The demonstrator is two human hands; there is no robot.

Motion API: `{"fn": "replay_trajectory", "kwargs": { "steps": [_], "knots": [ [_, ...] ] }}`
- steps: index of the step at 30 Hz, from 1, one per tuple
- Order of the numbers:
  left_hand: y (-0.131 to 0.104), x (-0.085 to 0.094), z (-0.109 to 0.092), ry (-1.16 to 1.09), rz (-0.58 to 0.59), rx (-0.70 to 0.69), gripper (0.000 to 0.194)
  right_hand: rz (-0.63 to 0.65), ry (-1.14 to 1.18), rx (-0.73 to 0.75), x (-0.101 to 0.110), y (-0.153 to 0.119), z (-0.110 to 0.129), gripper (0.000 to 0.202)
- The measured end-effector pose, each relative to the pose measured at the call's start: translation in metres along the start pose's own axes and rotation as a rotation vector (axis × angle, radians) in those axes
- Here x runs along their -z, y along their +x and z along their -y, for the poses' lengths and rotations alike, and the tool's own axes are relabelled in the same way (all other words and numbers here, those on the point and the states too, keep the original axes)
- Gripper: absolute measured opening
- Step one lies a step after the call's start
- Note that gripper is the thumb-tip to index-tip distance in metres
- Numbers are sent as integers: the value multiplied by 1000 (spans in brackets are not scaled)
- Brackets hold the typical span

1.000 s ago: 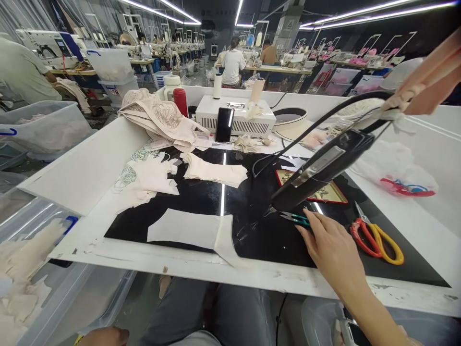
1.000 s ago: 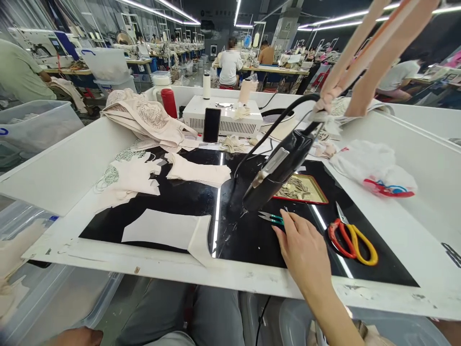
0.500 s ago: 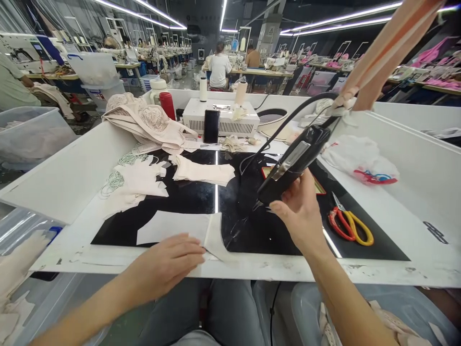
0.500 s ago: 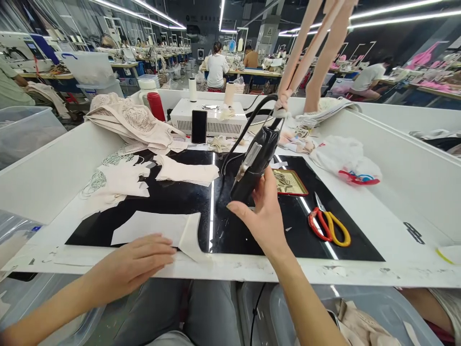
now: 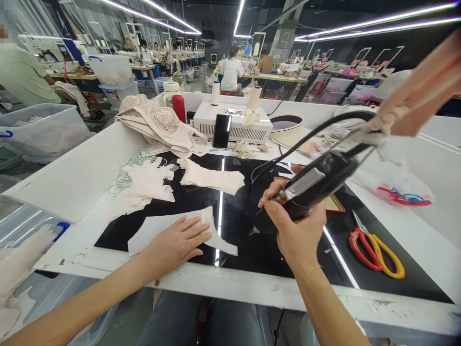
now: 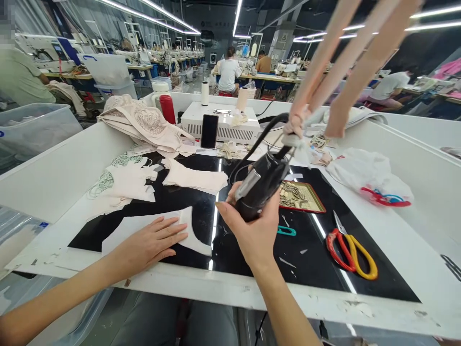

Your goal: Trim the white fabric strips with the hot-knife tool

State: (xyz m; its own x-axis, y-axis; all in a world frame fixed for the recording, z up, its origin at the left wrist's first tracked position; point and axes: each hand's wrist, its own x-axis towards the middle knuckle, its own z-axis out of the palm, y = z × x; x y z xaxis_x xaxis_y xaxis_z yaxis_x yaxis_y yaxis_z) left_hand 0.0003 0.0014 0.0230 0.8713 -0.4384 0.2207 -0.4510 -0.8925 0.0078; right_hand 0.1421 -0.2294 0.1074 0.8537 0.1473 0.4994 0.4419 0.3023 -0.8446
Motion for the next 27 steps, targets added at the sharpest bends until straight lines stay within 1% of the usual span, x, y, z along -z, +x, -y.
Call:
{"fn": "replay_trajectory", "kwargs": {
  "steps": [3,6,9,12,15,18,23,25,27],
  "knots": [
    [1,-1,-3,10,-33,19,41,-51,87,-38,-9,-11,2,53],
    [5,-2,-10,21,-109,8,39,-52,141,-56,-11,-19,0,47],
    [12,-2,-22,-26,-163,-35,33,-18,177,-40,-9,-23,-4,45],
    [20,-2,-36,-103,-172,-93,27,-5,183,-37,-6,-25,-7,43],
    [30,-5,-45,-115,-188,-154,24,-4,174,-38,-4,-26,-9,42],
    [39,-8,-46,-98,-232,-166,20,-3,180,-50,-2,-28,-10,41],
    [55,-9,-42,-118,-269,-175,8,15,211,-55,0,-33,-8,41],
    [60,-11,-43,-117,-273,-176,12,15,197,-56,0,-34,-7,42],
    [63,-14,-44,-104,-251,-175,16,15,178,-56,0,-35,-6,42]
  ]
}}
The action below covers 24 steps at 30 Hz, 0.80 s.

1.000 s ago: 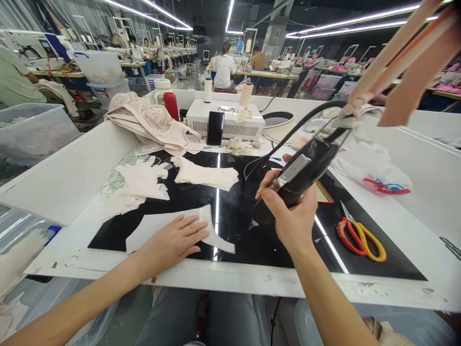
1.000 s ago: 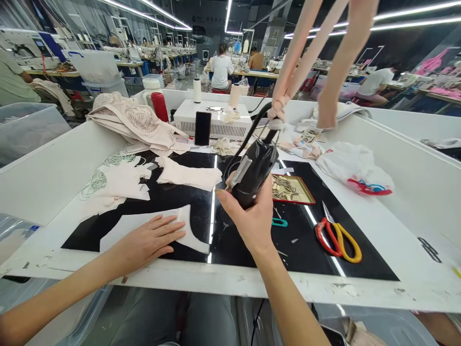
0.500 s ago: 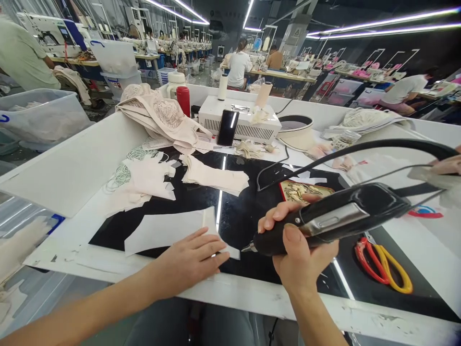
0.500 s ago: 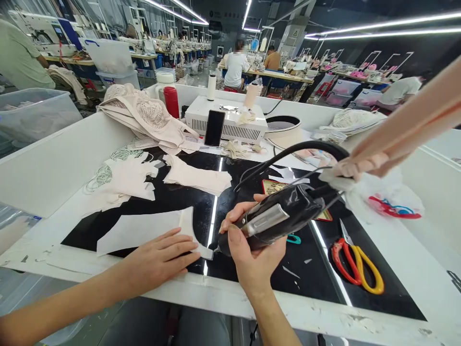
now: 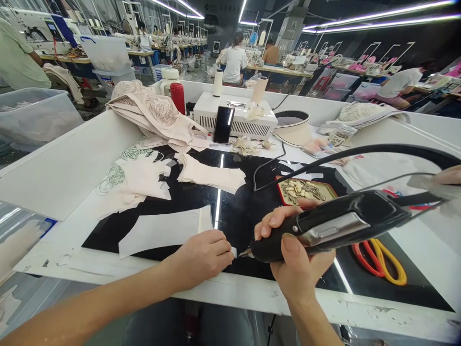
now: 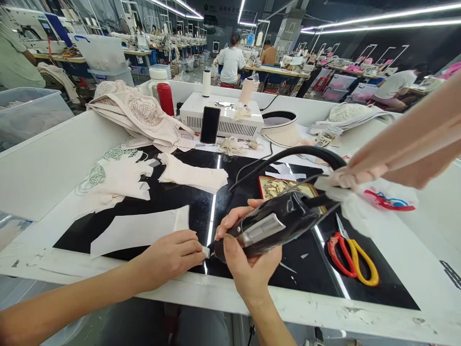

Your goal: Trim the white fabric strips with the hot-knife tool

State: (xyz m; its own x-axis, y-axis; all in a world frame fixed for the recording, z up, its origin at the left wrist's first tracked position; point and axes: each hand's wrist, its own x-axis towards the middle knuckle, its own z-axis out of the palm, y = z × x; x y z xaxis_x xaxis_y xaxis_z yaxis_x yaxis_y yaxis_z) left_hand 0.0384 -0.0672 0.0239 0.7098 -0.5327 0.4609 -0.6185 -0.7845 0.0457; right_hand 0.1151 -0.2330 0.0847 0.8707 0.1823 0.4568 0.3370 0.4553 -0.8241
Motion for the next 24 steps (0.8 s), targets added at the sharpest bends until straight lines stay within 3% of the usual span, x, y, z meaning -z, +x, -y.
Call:
{"fn": "replay_trajectory", "kwargs": {
  "steps": [9,15,24],
  "knots": [
    [4,0,-4,81,13,36,23,-8,7,-13,1,-4,-3,43],
    [4,-10,-3,120,-45,36,29,12,43,-15,-2,-6,-6,43],
    [1,-17,1,30,-86,63,24,13,80,7,-6,-5,-9,42]
  ]
}}
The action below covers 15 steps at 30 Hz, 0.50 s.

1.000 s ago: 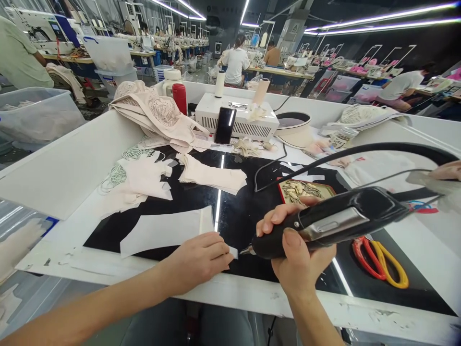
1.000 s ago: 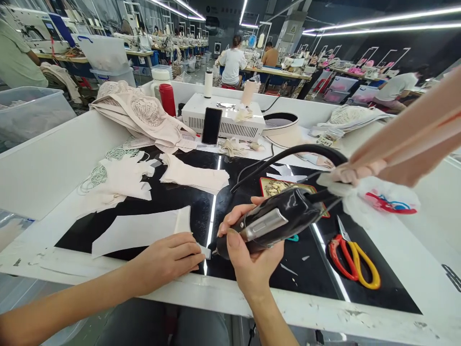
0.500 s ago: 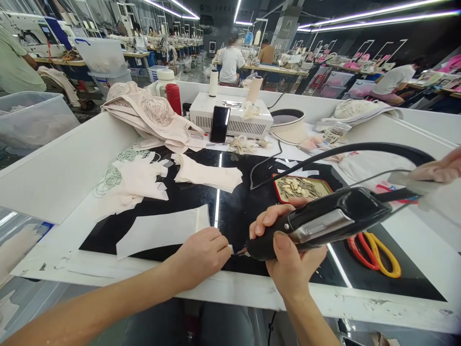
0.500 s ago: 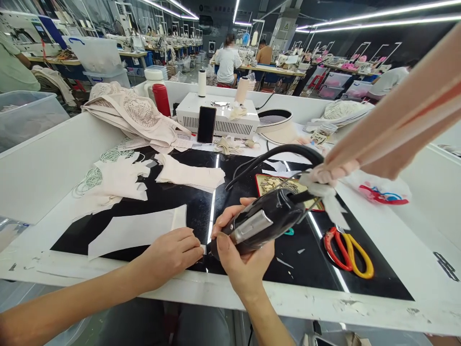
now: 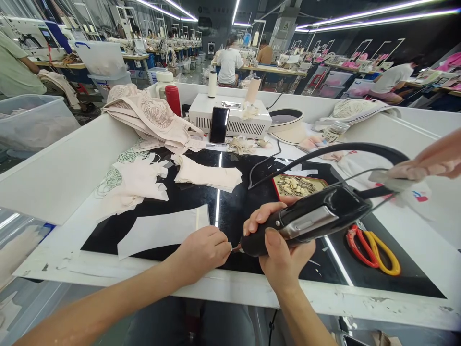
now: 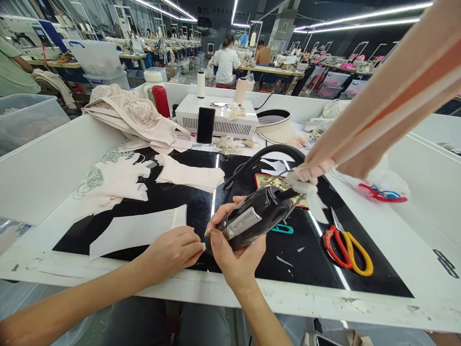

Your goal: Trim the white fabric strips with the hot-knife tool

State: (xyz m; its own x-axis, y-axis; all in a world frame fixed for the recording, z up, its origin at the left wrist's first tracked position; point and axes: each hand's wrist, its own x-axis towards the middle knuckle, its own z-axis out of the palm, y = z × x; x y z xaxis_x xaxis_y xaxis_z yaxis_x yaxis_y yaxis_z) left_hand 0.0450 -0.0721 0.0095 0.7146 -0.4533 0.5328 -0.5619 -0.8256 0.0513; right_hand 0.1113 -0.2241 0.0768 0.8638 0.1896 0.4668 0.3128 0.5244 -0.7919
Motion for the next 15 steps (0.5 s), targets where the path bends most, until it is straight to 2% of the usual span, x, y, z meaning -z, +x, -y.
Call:
{"fn": "replay_trajectory", "kwargs": {
  "steps": [15],
  "knots": [
    [0,3,0,-93,-1,45,20,-12,22,35,0,2,-2,41]
  ]
}}
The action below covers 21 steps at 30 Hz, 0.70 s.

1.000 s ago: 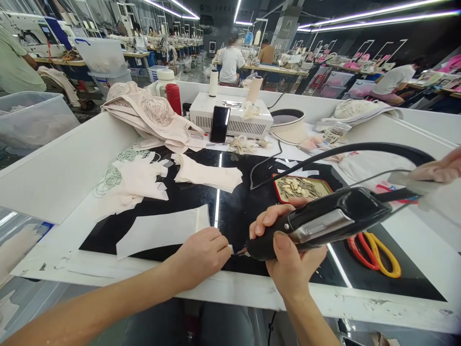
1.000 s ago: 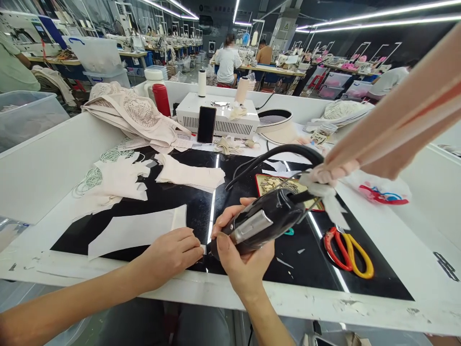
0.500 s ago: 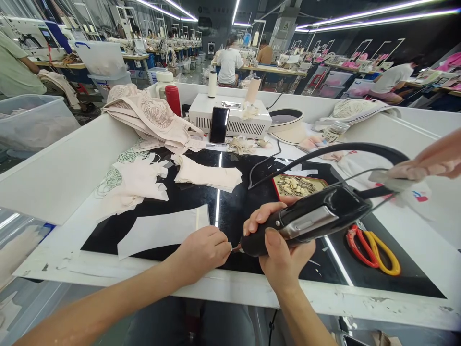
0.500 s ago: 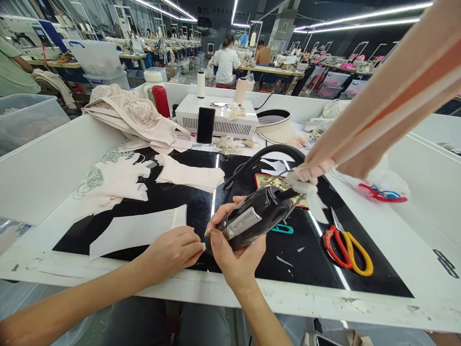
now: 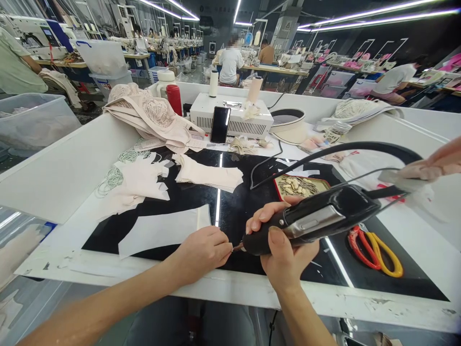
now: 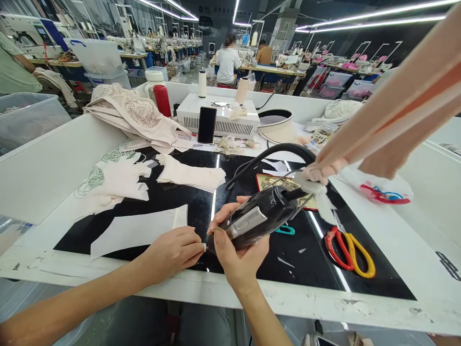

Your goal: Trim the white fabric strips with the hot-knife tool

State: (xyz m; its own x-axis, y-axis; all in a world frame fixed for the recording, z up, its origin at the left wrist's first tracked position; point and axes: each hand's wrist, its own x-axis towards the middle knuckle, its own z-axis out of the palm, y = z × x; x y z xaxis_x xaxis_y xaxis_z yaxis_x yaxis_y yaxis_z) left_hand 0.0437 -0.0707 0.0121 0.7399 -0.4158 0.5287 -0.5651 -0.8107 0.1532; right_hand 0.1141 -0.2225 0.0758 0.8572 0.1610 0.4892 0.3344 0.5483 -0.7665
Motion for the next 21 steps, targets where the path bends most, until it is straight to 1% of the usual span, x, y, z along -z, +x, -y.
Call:
{"fn": "replay_trajectory", "kwargs": {
  "steps": [5,8,16,21],
  "knots": [
    [-1,-2,1,-11,-3,1,21,7,5,0,-1,0,-2,41],
    [-4,-3,3,-23,-7,-1,18,-1,-7,5,-1,-1,-2,42],
    [-12,4,8,15,34,-26,13,-2,-13,12,0,-1,-1,40],
    [-13,3,12,44,66,-70,14,0,-15,25,0,-2,-2,39]
  ]
}}
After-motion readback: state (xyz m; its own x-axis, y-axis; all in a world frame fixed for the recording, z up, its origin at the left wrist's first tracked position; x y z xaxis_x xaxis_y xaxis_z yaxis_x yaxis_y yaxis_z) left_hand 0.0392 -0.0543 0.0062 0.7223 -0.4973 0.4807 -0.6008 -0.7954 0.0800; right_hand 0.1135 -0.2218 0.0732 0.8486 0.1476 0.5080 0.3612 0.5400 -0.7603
